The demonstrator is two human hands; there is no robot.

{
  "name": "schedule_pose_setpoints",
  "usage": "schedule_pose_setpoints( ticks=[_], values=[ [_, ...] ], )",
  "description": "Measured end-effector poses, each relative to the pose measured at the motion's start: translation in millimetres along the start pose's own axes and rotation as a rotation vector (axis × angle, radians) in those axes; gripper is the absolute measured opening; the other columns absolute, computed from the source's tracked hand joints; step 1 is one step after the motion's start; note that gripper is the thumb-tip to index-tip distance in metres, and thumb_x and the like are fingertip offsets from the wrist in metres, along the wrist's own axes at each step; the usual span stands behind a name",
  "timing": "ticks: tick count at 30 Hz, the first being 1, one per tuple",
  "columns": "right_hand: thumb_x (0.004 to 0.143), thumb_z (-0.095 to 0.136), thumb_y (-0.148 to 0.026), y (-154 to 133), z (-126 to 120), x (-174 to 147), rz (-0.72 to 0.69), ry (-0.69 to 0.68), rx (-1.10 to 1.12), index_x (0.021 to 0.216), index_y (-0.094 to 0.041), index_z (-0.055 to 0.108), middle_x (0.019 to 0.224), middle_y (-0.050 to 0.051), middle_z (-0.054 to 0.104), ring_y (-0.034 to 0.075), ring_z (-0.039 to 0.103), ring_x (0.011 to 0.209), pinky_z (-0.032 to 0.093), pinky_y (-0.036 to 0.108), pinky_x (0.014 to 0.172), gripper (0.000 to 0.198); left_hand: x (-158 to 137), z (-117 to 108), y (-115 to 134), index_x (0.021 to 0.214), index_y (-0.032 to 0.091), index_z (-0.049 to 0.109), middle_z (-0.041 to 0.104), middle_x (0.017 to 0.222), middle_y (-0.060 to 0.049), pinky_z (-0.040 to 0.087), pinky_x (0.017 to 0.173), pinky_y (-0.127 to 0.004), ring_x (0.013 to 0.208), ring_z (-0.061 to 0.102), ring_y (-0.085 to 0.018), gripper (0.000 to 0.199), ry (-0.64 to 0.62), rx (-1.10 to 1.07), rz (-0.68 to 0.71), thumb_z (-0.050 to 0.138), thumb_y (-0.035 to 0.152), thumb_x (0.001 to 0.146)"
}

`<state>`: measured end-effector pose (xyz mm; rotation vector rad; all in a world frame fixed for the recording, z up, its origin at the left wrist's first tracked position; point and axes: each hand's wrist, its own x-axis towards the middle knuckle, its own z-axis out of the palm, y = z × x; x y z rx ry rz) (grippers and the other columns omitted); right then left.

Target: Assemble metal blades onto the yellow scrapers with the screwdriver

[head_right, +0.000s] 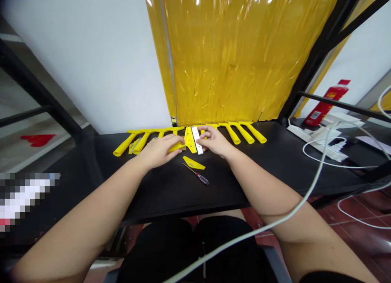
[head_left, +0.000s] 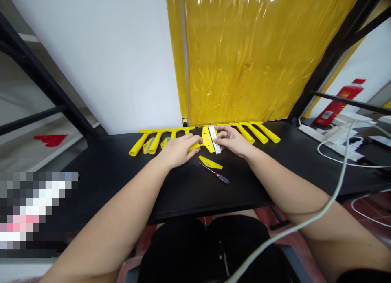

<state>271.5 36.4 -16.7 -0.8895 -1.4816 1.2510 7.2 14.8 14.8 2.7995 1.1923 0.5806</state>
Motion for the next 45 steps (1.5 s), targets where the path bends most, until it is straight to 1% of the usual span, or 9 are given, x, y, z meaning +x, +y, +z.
schedule_pose_setpoints(
  ticks=[4,7,13,18,23,29,34,39,45],
  values=[
    [0.070,0.088,-0.027,0.3,-1.9,0.9,-0.006,-0.046,-0.013,0.102,-0.019,0.063,0.084,-0.002,0.066,0.012,0.065,0.064,0.057,0.026,0.057,0.041,-0.7,0.0,-0.4,0.130,0.031,0.062,0.068,0.132,-0.006,0.052,0.085,-0.038,0.108,0.069,-0.028,0.029,-0.022,0.090,0.009,0.058,0.038,0.102],
    [0.070,0.088,-0.027,1.6,-2.2,1.6,0.000,-0.085,-0.008,0.096,-0.019,0.062,0.085,0.000,0.068,0.012,0.065,0.065,0.055,0.024,0.056,0.038,-0.9,-1.5,1.7,0.131,0.030,0.059,0.068,0.133,-0.004,0.053,0.085,-0.037,0.108,0.070,-0.027,0.028,-0.036,0.151,0.021,0.057,0.036,0.103],
    [0.073,0.084,-0.021,3.7,-2.2,0.5,-0.005,-0.166,0.030,0.102,-0.020,0.060,0.079,-0.004,0.064,0.011,0.061,0.061,0.052,0.022,0.053,0.038,-0.4,-3.9,5.6,0.129,0.029,0.060,0.068,0.130,-0.004,0.054,0.083,-0.036,0.106,0.070,-0.025,0.027,-0.063,0.174,0.041,0.061,0.032,0.102],
    [0.073,0.084,-0.022,3.3,-2.5,0.4,0.039,-0.161,0.048,0.106,-0.019,0.061,0.079,-0.004,0.062,0.011,0.060,0.060,0.050,0.023,0.051,0.041,-0.3,-2.6,5.0,0.130,0.029,0.060,0.068,0.130,-0.004,0.055,0.083,-0.036,0.106,0.070,-0.024,0.028,-0.074,0.181,0.061,0.061,0.032,0.103],
    [0.074,0.084,-0.021,4.0,-2.3,1.1,0.062,-0.182,0.022,0.102,-0.018,0.061,0.080,-0.003,0.064,0.009,0.058,0.059,0.049,0.022,0.052,0.037,0.1,-1.4,4.5,0.130,0.029,0.060,0.068,0.130,-0.003,0.055,0.082,-0.035,0.108,0.070,-0.025,0.028,-0.076,0.190,0.065,0.061,0.032,0.102],
    [0.074,0.084,-0.020,7.4,-3.9,2.0,0.078,-0.183,0.035,0.097,-0.019,0.059,0.075,-0.004,0.063,0.007,0.053,0.054,0.043,0.020,0.048,0.034,1.4,-0.5,5.5,0.130,0.030,0.060,0.068,0.127,-0.003,0.053,0.080,-0.034,0.104,0.070,-0.024,0.027,-0.087,0.202,0.069,0.061,0.032,0.103],
    [0.076,0.082,-0.017,8.4,-3.8,3.2,0.112,-0.166,0.072,0.098,-0.019,0.060,0.076,-0.003,0.064,0.007,0.054,0.053,0.045,0.020,0.048,0.031,1.6,-0.3,6.4,0.130,0.030,0.061,0.068,0.124,-0.003,0.053,0.077,-0.033,0.101,0.070,-0.023,0.026,-0.081,0.190,0.080,0.059,0.034,0.104],
    [0.080,0.078,-0.011,7.6,-0.9,2.0,0.178,-0.123,0.088,0.096,-0.020,0.059,0.074,-0.004,0.063,0.008,0.058,0.053,0.052,0.020,0.049,0.027,1.5,-1.2,8.1,0.129,0.030,0.062,0.068,0.123,-0.003,0.053,0.078,-0.034,0.102,0.069,-0.023,0.026,-0.074,0.182,0.083,0.059,0.033,0.104],
    [0.083,0.079,-0.012,4.3,5.1,-0.2,0.204,-0.103,0.062,0.094,-0.020,0.061,0.071,-0.003,0.064,0.010,0.062,0.057,0.057,0.020,0.051,0.023,1.4,-0.2,9.2,0.132,0.030,0.060,0.068,0.126,-0.004,0.054,0.081,-0.035,0.104,0.070,-0.024,0.028,-0.065,0.222,0.103,0.058,0.031,0.104]
  ],
)
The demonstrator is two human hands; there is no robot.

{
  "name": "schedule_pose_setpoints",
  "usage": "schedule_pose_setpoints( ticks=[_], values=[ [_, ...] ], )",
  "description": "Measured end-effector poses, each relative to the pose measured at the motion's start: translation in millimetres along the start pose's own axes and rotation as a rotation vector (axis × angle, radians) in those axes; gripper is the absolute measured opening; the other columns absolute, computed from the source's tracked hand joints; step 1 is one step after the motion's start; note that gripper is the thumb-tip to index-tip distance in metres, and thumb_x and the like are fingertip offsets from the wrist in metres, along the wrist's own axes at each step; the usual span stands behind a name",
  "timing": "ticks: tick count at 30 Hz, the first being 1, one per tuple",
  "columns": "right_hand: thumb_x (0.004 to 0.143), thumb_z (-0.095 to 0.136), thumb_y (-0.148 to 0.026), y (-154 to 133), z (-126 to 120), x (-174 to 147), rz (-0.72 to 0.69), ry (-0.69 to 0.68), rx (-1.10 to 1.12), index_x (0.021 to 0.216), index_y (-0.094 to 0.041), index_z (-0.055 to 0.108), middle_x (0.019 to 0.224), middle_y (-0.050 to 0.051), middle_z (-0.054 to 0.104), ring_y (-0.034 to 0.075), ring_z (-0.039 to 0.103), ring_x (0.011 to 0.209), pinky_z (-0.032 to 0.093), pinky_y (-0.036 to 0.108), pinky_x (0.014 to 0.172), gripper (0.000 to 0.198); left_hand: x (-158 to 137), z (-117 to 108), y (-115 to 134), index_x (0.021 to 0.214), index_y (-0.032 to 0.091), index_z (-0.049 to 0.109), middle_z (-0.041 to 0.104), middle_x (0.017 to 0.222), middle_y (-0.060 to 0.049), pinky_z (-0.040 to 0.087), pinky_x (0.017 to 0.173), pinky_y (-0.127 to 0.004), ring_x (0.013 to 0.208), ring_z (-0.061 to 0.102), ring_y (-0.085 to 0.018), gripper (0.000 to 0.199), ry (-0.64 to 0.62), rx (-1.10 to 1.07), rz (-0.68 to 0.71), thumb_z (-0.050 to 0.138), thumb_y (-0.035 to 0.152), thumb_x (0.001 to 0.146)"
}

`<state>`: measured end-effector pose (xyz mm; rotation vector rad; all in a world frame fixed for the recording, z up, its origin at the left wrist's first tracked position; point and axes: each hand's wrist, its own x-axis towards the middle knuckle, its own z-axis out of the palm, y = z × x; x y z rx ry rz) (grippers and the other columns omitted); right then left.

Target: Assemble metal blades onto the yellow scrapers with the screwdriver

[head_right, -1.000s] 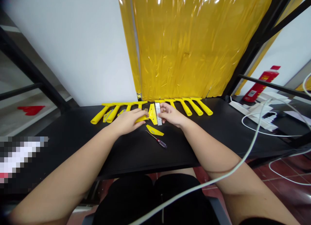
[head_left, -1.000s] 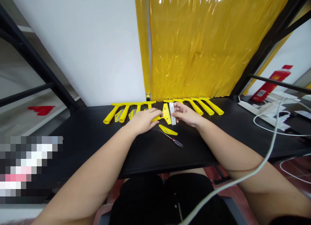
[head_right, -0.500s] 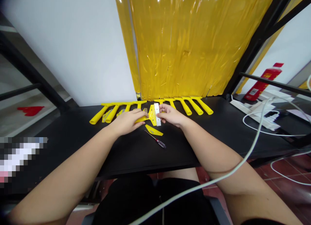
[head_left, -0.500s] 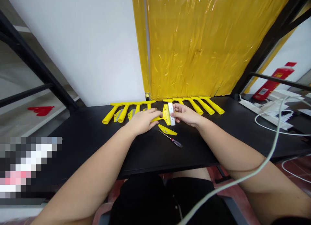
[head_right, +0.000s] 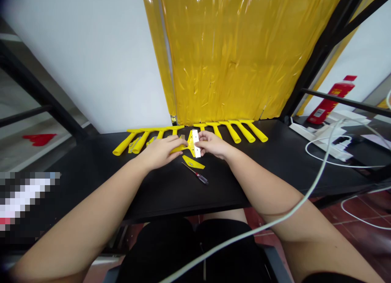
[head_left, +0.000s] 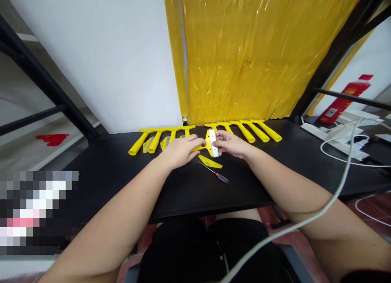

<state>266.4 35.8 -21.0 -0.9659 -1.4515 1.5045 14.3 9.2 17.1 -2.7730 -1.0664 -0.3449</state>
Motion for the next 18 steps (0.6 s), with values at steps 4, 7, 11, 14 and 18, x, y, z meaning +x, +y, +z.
schedule_pose_setpoints(
  ticks=[4,7,11,14,18],
  values=[
    [0.085,0.080,-0.016,-0.4,3.0,0.2,-0.003,-0.016,-0.076,0.091,-0.018,0.066,0.072,0.000,0.068,0.011,0.065,0.060,0.060,0.022,0.056,0.015,0.0,-1.3,2.4,0.140,0.031,0.057,0.068,0.128,-0.004,0.054,0.080,-0.036,0.105,0.070,-0.025,0.034,-0.001,0.021,-0.006,0.054,0.032,0.105],
    [0.085,0.080,-0.018,0.6,4.5,1.5,-0.032,0.007,-0.106,0.085,-0.017,0.066,0.068,0.001,0.068,0.012,0.065,0.059,0.060,0.023,0.057,0.015,-0.2,-3.8,5.2,0.150,0.033,0.051,0.067,0.123,-0.005,0.054,0.078,-0.036,0.103,0.069,-0.025,0.044,-0.019,0.028,-0.010,0.051,0.033,0.106],
    [0.083,0.082,-0.020,0.9,5.2,2.7,-0.068,0.046,-0.118,0.080,-0.019,0.064,0.066,0.001,0.068,0.012,0.062,0.056,0.059,0.025,0.057,0.018,-0.2,-5.4,8.3,0.158,0.037,0.043,0.066,0.120,-0.006,0.054,0.078,-0.035,0.101,0.069,-0.025,0.052,-0.048,0.019,-0.021,0.045,0.033,0.107],
    [0.084,0.082,-0.021,-0.8,5.4,2.3,-0.070,0.043,-0.139,0.079,-0.020,0.064,0.067,0.001,0.068,0.012,0.062,0.056,0.058,0.024,0.056,0.019,-0.1,-4.4,9.1,0.159,0.039,0.041,0.066,0.121,-0.006,0.054,0.079,-0.035,0.100,0.068,-0.024,0.054,-0.052,0.003,-0.018,0.046,0.032,0.106],
    [0.085,0.082,-0.023,-3.5,6.8,1.1,-0.065,0.032,-0.170,0.078,-0.019,0.064,0.065,0.000,0.066,0.012,0.061,0.056,0.057,0.023,0.055,0.020,-0.3,-3.1,9.1,0.158,0.041,0.044,0.065,0.121,-0.005,0.055,0.081,-0.035,0.098,0.069,-0.023,0.055,-0.058,-0.011,-0.012,0.048,0.032,0.105]
  ],
)
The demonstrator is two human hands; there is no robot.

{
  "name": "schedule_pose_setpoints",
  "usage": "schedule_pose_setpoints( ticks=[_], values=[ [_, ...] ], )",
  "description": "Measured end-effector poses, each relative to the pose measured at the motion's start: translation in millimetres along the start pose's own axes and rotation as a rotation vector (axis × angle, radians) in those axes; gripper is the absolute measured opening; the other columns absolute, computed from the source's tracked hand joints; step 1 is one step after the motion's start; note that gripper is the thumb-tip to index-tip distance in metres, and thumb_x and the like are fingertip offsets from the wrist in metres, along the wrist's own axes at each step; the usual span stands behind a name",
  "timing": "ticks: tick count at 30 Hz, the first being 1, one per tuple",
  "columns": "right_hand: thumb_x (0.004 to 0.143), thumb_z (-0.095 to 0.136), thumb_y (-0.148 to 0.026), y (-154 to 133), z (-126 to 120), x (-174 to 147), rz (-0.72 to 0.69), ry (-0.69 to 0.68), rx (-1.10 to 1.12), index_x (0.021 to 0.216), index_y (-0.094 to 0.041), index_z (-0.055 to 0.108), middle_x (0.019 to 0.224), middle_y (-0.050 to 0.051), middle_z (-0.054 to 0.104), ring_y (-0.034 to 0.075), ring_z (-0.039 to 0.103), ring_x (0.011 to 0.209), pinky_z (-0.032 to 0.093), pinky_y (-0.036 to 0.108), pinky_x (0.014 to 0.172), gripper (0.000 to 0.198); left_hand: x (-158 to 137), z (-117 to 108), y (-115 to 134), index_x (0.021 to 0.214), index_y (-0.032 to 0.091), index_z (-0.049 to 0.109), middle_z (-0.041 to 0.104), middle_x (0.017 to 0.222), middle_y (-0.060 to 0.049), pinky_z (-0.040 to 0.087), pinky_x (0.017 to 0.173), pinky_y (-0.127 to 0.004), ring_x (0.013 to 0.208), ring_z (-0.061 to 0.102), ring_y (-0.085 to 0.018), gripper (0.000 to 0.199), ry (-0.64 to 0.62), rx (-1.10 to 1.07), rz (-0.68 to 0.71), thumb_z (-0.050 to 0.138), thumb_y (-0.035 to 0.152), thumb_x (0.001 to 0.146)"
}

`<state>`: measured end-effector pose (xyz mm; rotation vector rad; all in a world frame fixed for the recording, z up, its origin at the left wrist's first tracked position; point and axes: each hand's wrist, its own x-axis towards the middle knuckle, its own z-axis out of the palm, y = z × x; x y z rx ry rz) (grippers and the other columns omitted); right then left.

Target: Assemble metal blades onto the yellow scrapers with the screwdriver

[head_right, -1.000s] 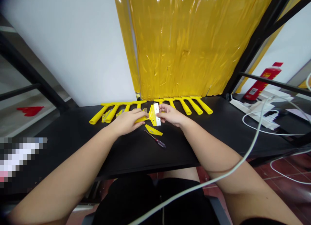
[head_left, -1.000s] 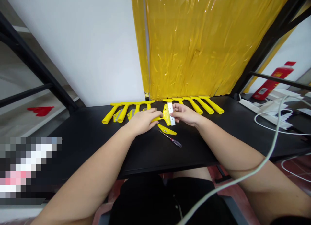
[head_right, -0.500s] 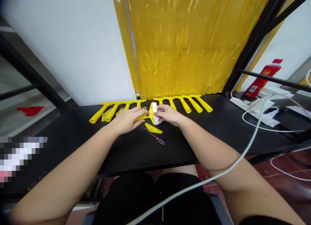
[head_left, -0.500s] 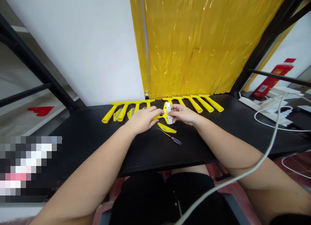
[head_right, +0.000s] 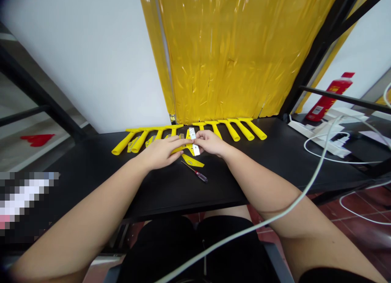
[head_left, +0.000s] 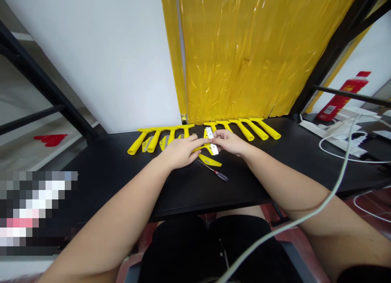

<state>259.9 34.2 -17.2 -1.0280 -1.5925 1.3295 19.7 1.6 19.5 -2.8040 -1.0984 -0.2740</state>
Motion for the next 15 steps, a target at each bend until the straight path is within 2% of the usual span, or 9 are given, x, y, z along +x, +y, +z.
schedule_pose_setpoints(
  ticks=[4,8,12,15],
  values=[
    [0.086,0.078,-0.022,-0.6,1.7,-0.3,0.021,0.013,0.015,0.077,-0.019,0.063,0.064,-0.001,0.064,0.012,0.061,0.057,0.057,0.023,0.056,0.018,-0.6,0.1,-0.3,0.159,0.046,0.044,0.064,0.123,-0.004,0.054,0.080,-0.034,0.093,0.069,-0.021,0.055,-0.005,0.027,0.007,0.048,0.033,0.106],
    [0.085,0.077,-0.020,-0.9,1.5,-1.5,0.069,0.018,0.093,0.075,-0.018,0.062,0.063,-0.001,0.062,0.011,0.059,0.055,0.056,0.022,0.055,0.018,-0.7,-0.5,-0.5,0.158,0.047,0.045,0.064,0.125,-0.004,0.055,0.082,-0.034,0.098,0.069,-0.022,0.053,-0.010,0.028,0.021,0.045,0.033,0.107],
    [0.083,0.083,-0.027,-3.0,-0.1,-4.1,0.119,-0.046,0.249,0.080,-0.018,0.063,0.067,0.000,0.064,0.012,0.061,0.057,0.058,0.024,0.056,0.022,-0.1,-0.4,-0.8,0.160,0.047,0.041,0.065,0.127,-0.004,0.055,0.084,-0.033,0.101,0.070,-0.022,0.056,-0.006,0.013,0.014,0.045,0.033,0.107],
    [0.081,0.087,-0.031,-2.9,0.3,-5.0,0.108,-0.069,0.266,0.083,-0.019,0.063,0.067,-0.001,0.065,0.011,0.061,0.056,0.057,0.023,0.055,0.027,0.0,1.1,-0.9,0.162,0.046,0.037,0.066,0.129,-0.004,0.056,0.086,-0.035,0.104,0.071,-0.023,0.058,-0.004,0.012,0.010,0.045,0.032,0.106]
  ],
)
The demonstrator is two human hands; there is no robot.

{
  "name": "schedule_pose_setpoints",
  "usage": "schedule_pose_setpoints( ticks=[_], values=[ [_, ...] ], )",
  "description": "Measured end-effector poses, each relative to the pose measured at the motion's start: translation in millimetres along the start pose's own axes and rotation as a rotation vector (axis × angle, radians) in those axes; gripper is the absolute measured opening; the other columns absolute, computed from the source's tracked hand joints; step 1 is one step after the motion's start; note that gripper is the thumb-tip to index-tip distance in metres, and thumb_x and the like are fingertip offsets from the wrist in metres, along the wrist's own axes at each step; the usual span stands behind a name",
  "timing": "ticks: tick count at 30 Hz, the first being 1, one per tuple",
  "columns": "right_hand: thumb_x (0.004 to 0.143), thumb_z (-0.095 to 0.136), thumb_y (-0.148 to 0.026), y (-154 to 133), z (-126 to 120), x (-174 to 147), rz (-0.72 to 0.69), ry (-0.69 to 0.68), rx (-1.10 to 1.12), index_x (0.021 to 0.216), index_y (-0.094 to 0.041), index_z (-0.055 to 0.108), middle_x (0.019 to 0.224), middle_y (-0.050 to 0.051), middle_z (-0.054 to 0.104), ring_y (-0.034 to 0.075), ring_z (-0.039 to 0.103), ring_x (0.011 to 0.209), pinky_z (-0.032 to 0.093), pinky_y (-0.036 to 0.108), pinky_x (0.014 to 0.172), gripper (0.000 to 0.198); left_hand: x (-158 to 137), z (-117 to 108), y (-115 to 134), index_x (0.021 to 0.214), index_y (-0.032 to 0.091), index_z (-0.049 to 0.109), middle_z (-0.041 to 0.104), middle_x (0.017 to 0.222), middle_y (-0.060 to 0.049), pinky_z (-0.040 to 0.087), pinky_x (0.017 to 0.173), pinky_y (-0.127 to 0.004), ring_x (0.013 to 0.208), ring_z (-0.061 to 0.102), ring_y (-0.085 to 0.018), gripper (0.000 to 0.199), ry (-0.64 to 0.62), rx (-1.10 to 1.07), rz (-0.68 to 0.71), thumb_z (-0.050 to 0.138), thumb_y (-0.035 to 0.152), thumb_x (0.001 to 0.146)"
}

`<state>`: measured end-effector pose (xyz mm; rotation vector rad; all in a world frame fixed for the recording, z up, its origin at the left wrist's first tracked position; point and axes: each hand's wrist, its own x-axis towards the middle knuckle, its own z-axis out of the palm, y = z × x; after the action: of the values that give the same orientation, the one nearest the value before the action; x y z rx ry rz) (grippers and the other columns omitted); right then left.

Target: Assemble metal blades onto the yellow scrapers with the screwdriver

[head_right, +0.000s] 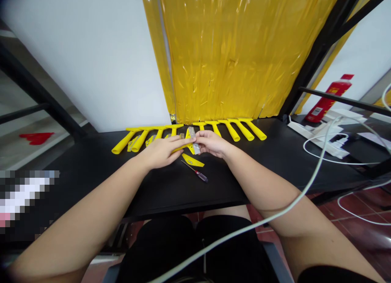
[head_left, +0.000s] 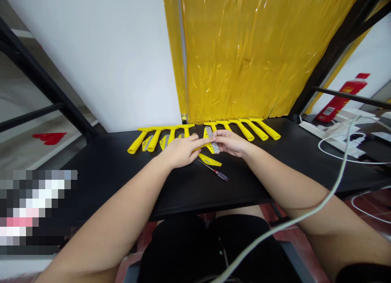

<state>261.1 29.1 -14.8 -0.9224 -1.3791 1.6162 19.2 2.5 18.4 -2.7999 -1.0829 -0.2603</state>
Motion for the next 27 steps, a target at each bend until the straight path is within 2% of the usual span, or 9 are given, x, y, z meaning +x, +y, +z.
schedule_pose_setpoints(
  ticks=[8,12,16,19,22,24,27],
  values=[
    [0.084,0.084,-0.034,4,1,3,-0.181,0.065,-0.308,0.080,-0.021,0.061,0.057,-0.003,0.063,0.011,0.057,0.048,0.050,0.023,0.049,0.027,1,1,1,0.157,0.033,0.044,0.068,0.142,-0.007,0.056,0.096,-0.042,0.116,0.070,-0.027,0.055,0.025,-0.060,-0.024,0.048,0.027,0.103],
    [0.087,0.080,-0.034,4,3,3,-0.188,0.115,-0.346,0.081,-0.021,0.060,0.056,-0.003,0.062,0.011,0.056,0.046,0.046,0.023,0.046,0.025,1,0,1,0.156,0.033,0.046,0.066,0.147,-0.006,0.057,0.096,-0.041,0.119,0.070,-0.027,0.054,0.029,-0.052,-0.028,0.049,0.027,0.102],
    [0.083,0.084,-0.035,6,4,3,-0.224,0.094,-0.373,0.084,-0.020,0.061,0.058,-0.003,0.062,0.012,0.058,0.049,0.047,0.024,0.048,0.027,1,1,2,0.159,0.034,0.044,0.066,0.148,-0.006,0.057,0.097,-0.042,0.121,0.070,-0.028,0.059,0.023,-0.023,-0.053,0.050,0.027,0.101],
    [0.081,0.086,-0.038,6,1,4,-0.188,0.068,-0.394,0.091,-0.020,0.062,0.059,-0.004,0.062,0.012,0.058,0.049,0.047,0.024,0.048,0.032,2,1,3,0.160,0.034,0.045,0.065,0.151,-0.006,0.057,0.099,-0.044,0.125,0.069,-0.028,0.060,-0.007,-0.003,-0.079,0.051,0.028,0.100],
    [0.085,0.082,-0.042,3,-6,1,-0.174,0.099,-0.489,0.094,-0.020,0.062,0.065,-0.002,0.063,0.012,0.057,0.052,0.047,0.024,0.049,0.031,2,-2,1,0.159,0.034,0.047,0.064,0.152,-0.005,0.057,0.100,-0.043,0.128,0.068,-0.029,0.060,-0.010,0.019,-0.110,0.052,0.030,0.100],
    [0.085,0.081,-0.040,-2,-9,-4,-0.225,0.048,-0.629,0.091,-0.019,0.065,0.073,0.000,0.066,0.012,0.058,0.060,0.048,0.024,0.054,0.028,0,-4,-3,0.158,0.034,0.049,0.065,0.151,-0.005,0.058,0.099,-0.043,0.126,0.069,-0.029,0.059,0.007,0.028,-0.133,0.053,0.030,0.099],
    [0.082,0.084,-0.038,-8,-12,-13,-0.222,-0.174,-0.808,0.092,-0.018,0.072,0.081,0.002,0.070,0.014,0.062,0.070,0.049,0.025,0.062,0.026,-2,-6,-11,0.157,0.034,0.051,0.066,0.149,-0.005,0.058,0.099,-0.043,0.124,0.070,-0.029,0.060,0.028,0.020,-0.156,0.054,0.031,0.098]
  ],
)
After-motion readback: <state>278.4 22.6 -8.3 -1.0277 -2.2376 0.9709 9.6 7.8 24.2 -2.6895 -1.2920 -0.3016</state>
